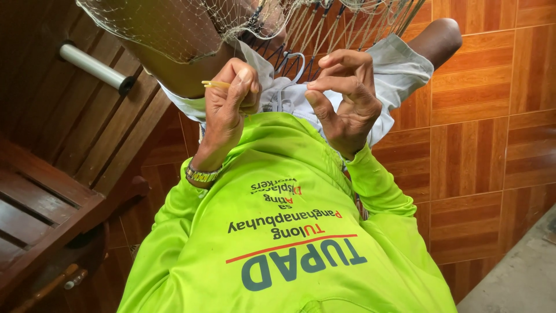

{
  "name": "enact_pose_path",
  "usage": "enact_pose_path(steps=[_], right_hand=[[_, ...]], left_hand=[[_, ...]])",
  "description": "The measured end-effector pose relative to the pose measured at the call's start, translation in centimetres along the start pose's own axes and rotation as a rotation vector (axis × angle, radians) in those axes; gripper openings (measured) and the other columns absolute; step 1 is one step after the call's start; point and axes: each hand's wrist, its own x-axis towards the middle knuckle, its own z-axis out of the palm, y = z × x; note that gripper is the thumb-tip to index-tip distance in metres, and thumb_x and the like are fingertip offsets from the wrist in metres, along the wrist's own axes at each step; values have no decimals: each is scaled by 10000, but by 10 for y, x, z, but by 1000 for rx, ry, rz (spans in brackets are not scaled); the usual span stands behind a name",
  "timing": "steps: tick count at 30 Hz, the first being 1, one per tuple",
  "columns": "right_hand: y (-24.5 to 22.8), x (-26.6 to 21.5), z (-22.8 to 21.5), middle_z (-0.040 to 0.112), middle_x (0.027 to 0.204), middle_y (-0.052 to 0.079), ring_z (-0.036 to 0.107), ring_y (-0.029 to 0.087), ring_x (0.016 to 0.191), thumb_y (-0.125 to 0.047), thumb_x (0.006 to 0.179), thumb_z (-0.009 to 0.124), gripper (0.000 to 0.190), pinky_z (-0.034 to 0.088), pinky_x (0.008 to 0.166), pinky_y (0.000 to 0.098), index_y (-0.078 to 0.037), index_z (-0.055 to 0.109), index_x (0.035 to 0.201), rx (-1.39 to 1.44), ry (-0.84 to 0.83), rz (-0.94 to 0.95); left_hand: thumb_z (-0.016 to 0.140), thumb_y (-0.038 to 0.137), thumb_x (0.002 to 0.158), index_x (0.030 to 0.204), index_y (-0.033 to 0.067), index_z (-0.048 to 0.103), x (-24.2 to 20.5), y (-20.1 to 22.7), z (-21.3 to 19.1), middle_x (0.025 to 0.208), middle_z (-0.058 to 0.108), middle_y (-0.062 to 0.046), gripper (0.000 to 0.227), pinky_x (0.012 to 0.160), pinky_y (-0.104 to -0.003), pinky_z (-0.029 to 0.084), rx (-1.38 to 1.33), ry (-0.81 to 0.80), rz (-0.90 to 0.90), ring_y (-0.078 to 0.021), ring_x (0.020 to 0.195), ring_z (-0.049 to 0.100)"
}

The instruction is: A person is weaving or repairing a fishing net using a wooden shuttle and manual knotting techniques.

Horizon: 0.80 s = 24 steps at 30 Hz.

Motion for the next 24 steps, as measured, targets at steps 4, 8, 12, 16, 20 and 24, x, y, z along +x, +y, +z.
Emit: enact_pose_path(steps=[4,8,12,16,20,24], right_hand=[[0,-1,0,531,1206,144,575,235,916,-108,1028,677,49,541,859,349,-119,646,1064,4,9,-1],[2,-2,-1,535,1190,144,584,252,1053,-104,1022,665,39,531,928,377,-87,637,1043,7,13,10],[2,-3,-1,540,1153,153,554,249,1086,-119,1025,656,61,525,939,365,-76,621,1051,47,23,32],[5,-6,-4,541,1119,130,563,246,1043,-136,1037,643,60,517,923,364,-96,614,1071,76,3,40],[1,-9,-4,590,1008,165,608,269,888,-97,1029,661,70,554,820,370,-60,611,1059,-3,-23,-40],[-2,-11,-3,595,970,170,625,281,864,-67,1015,682,66,555,802,378,-64,628,1053,-75,-11,-99]], left_hand=[[576,431,1039,898,118,476,0,0,0,752,399,19,358,484,-204,182,5,8,10,-41,552,239],[573,430,1042,907,121,475,0,2,1,739,385,15,351,481,-206,183,14,-1,33,-46,547,228],[543,333,1063,906,90,482,-2,3,1,715,356,19,295,476,-215,185,48,7,63,-47,533,217],[540,330,1064,899,97,485,-4,10,7,695,355,11,290,484,-215,188,70,19,77,-53,542,232],[524,368,1103,1142,97,562,-10,24,13,628,284,72,276,490,-216,199,126,118,112,-36,533,219],[472,370,1134,1263,77,605,-16,34,17,628,339,55,347,534,-221,282,309,271,226,-48,553,283]])
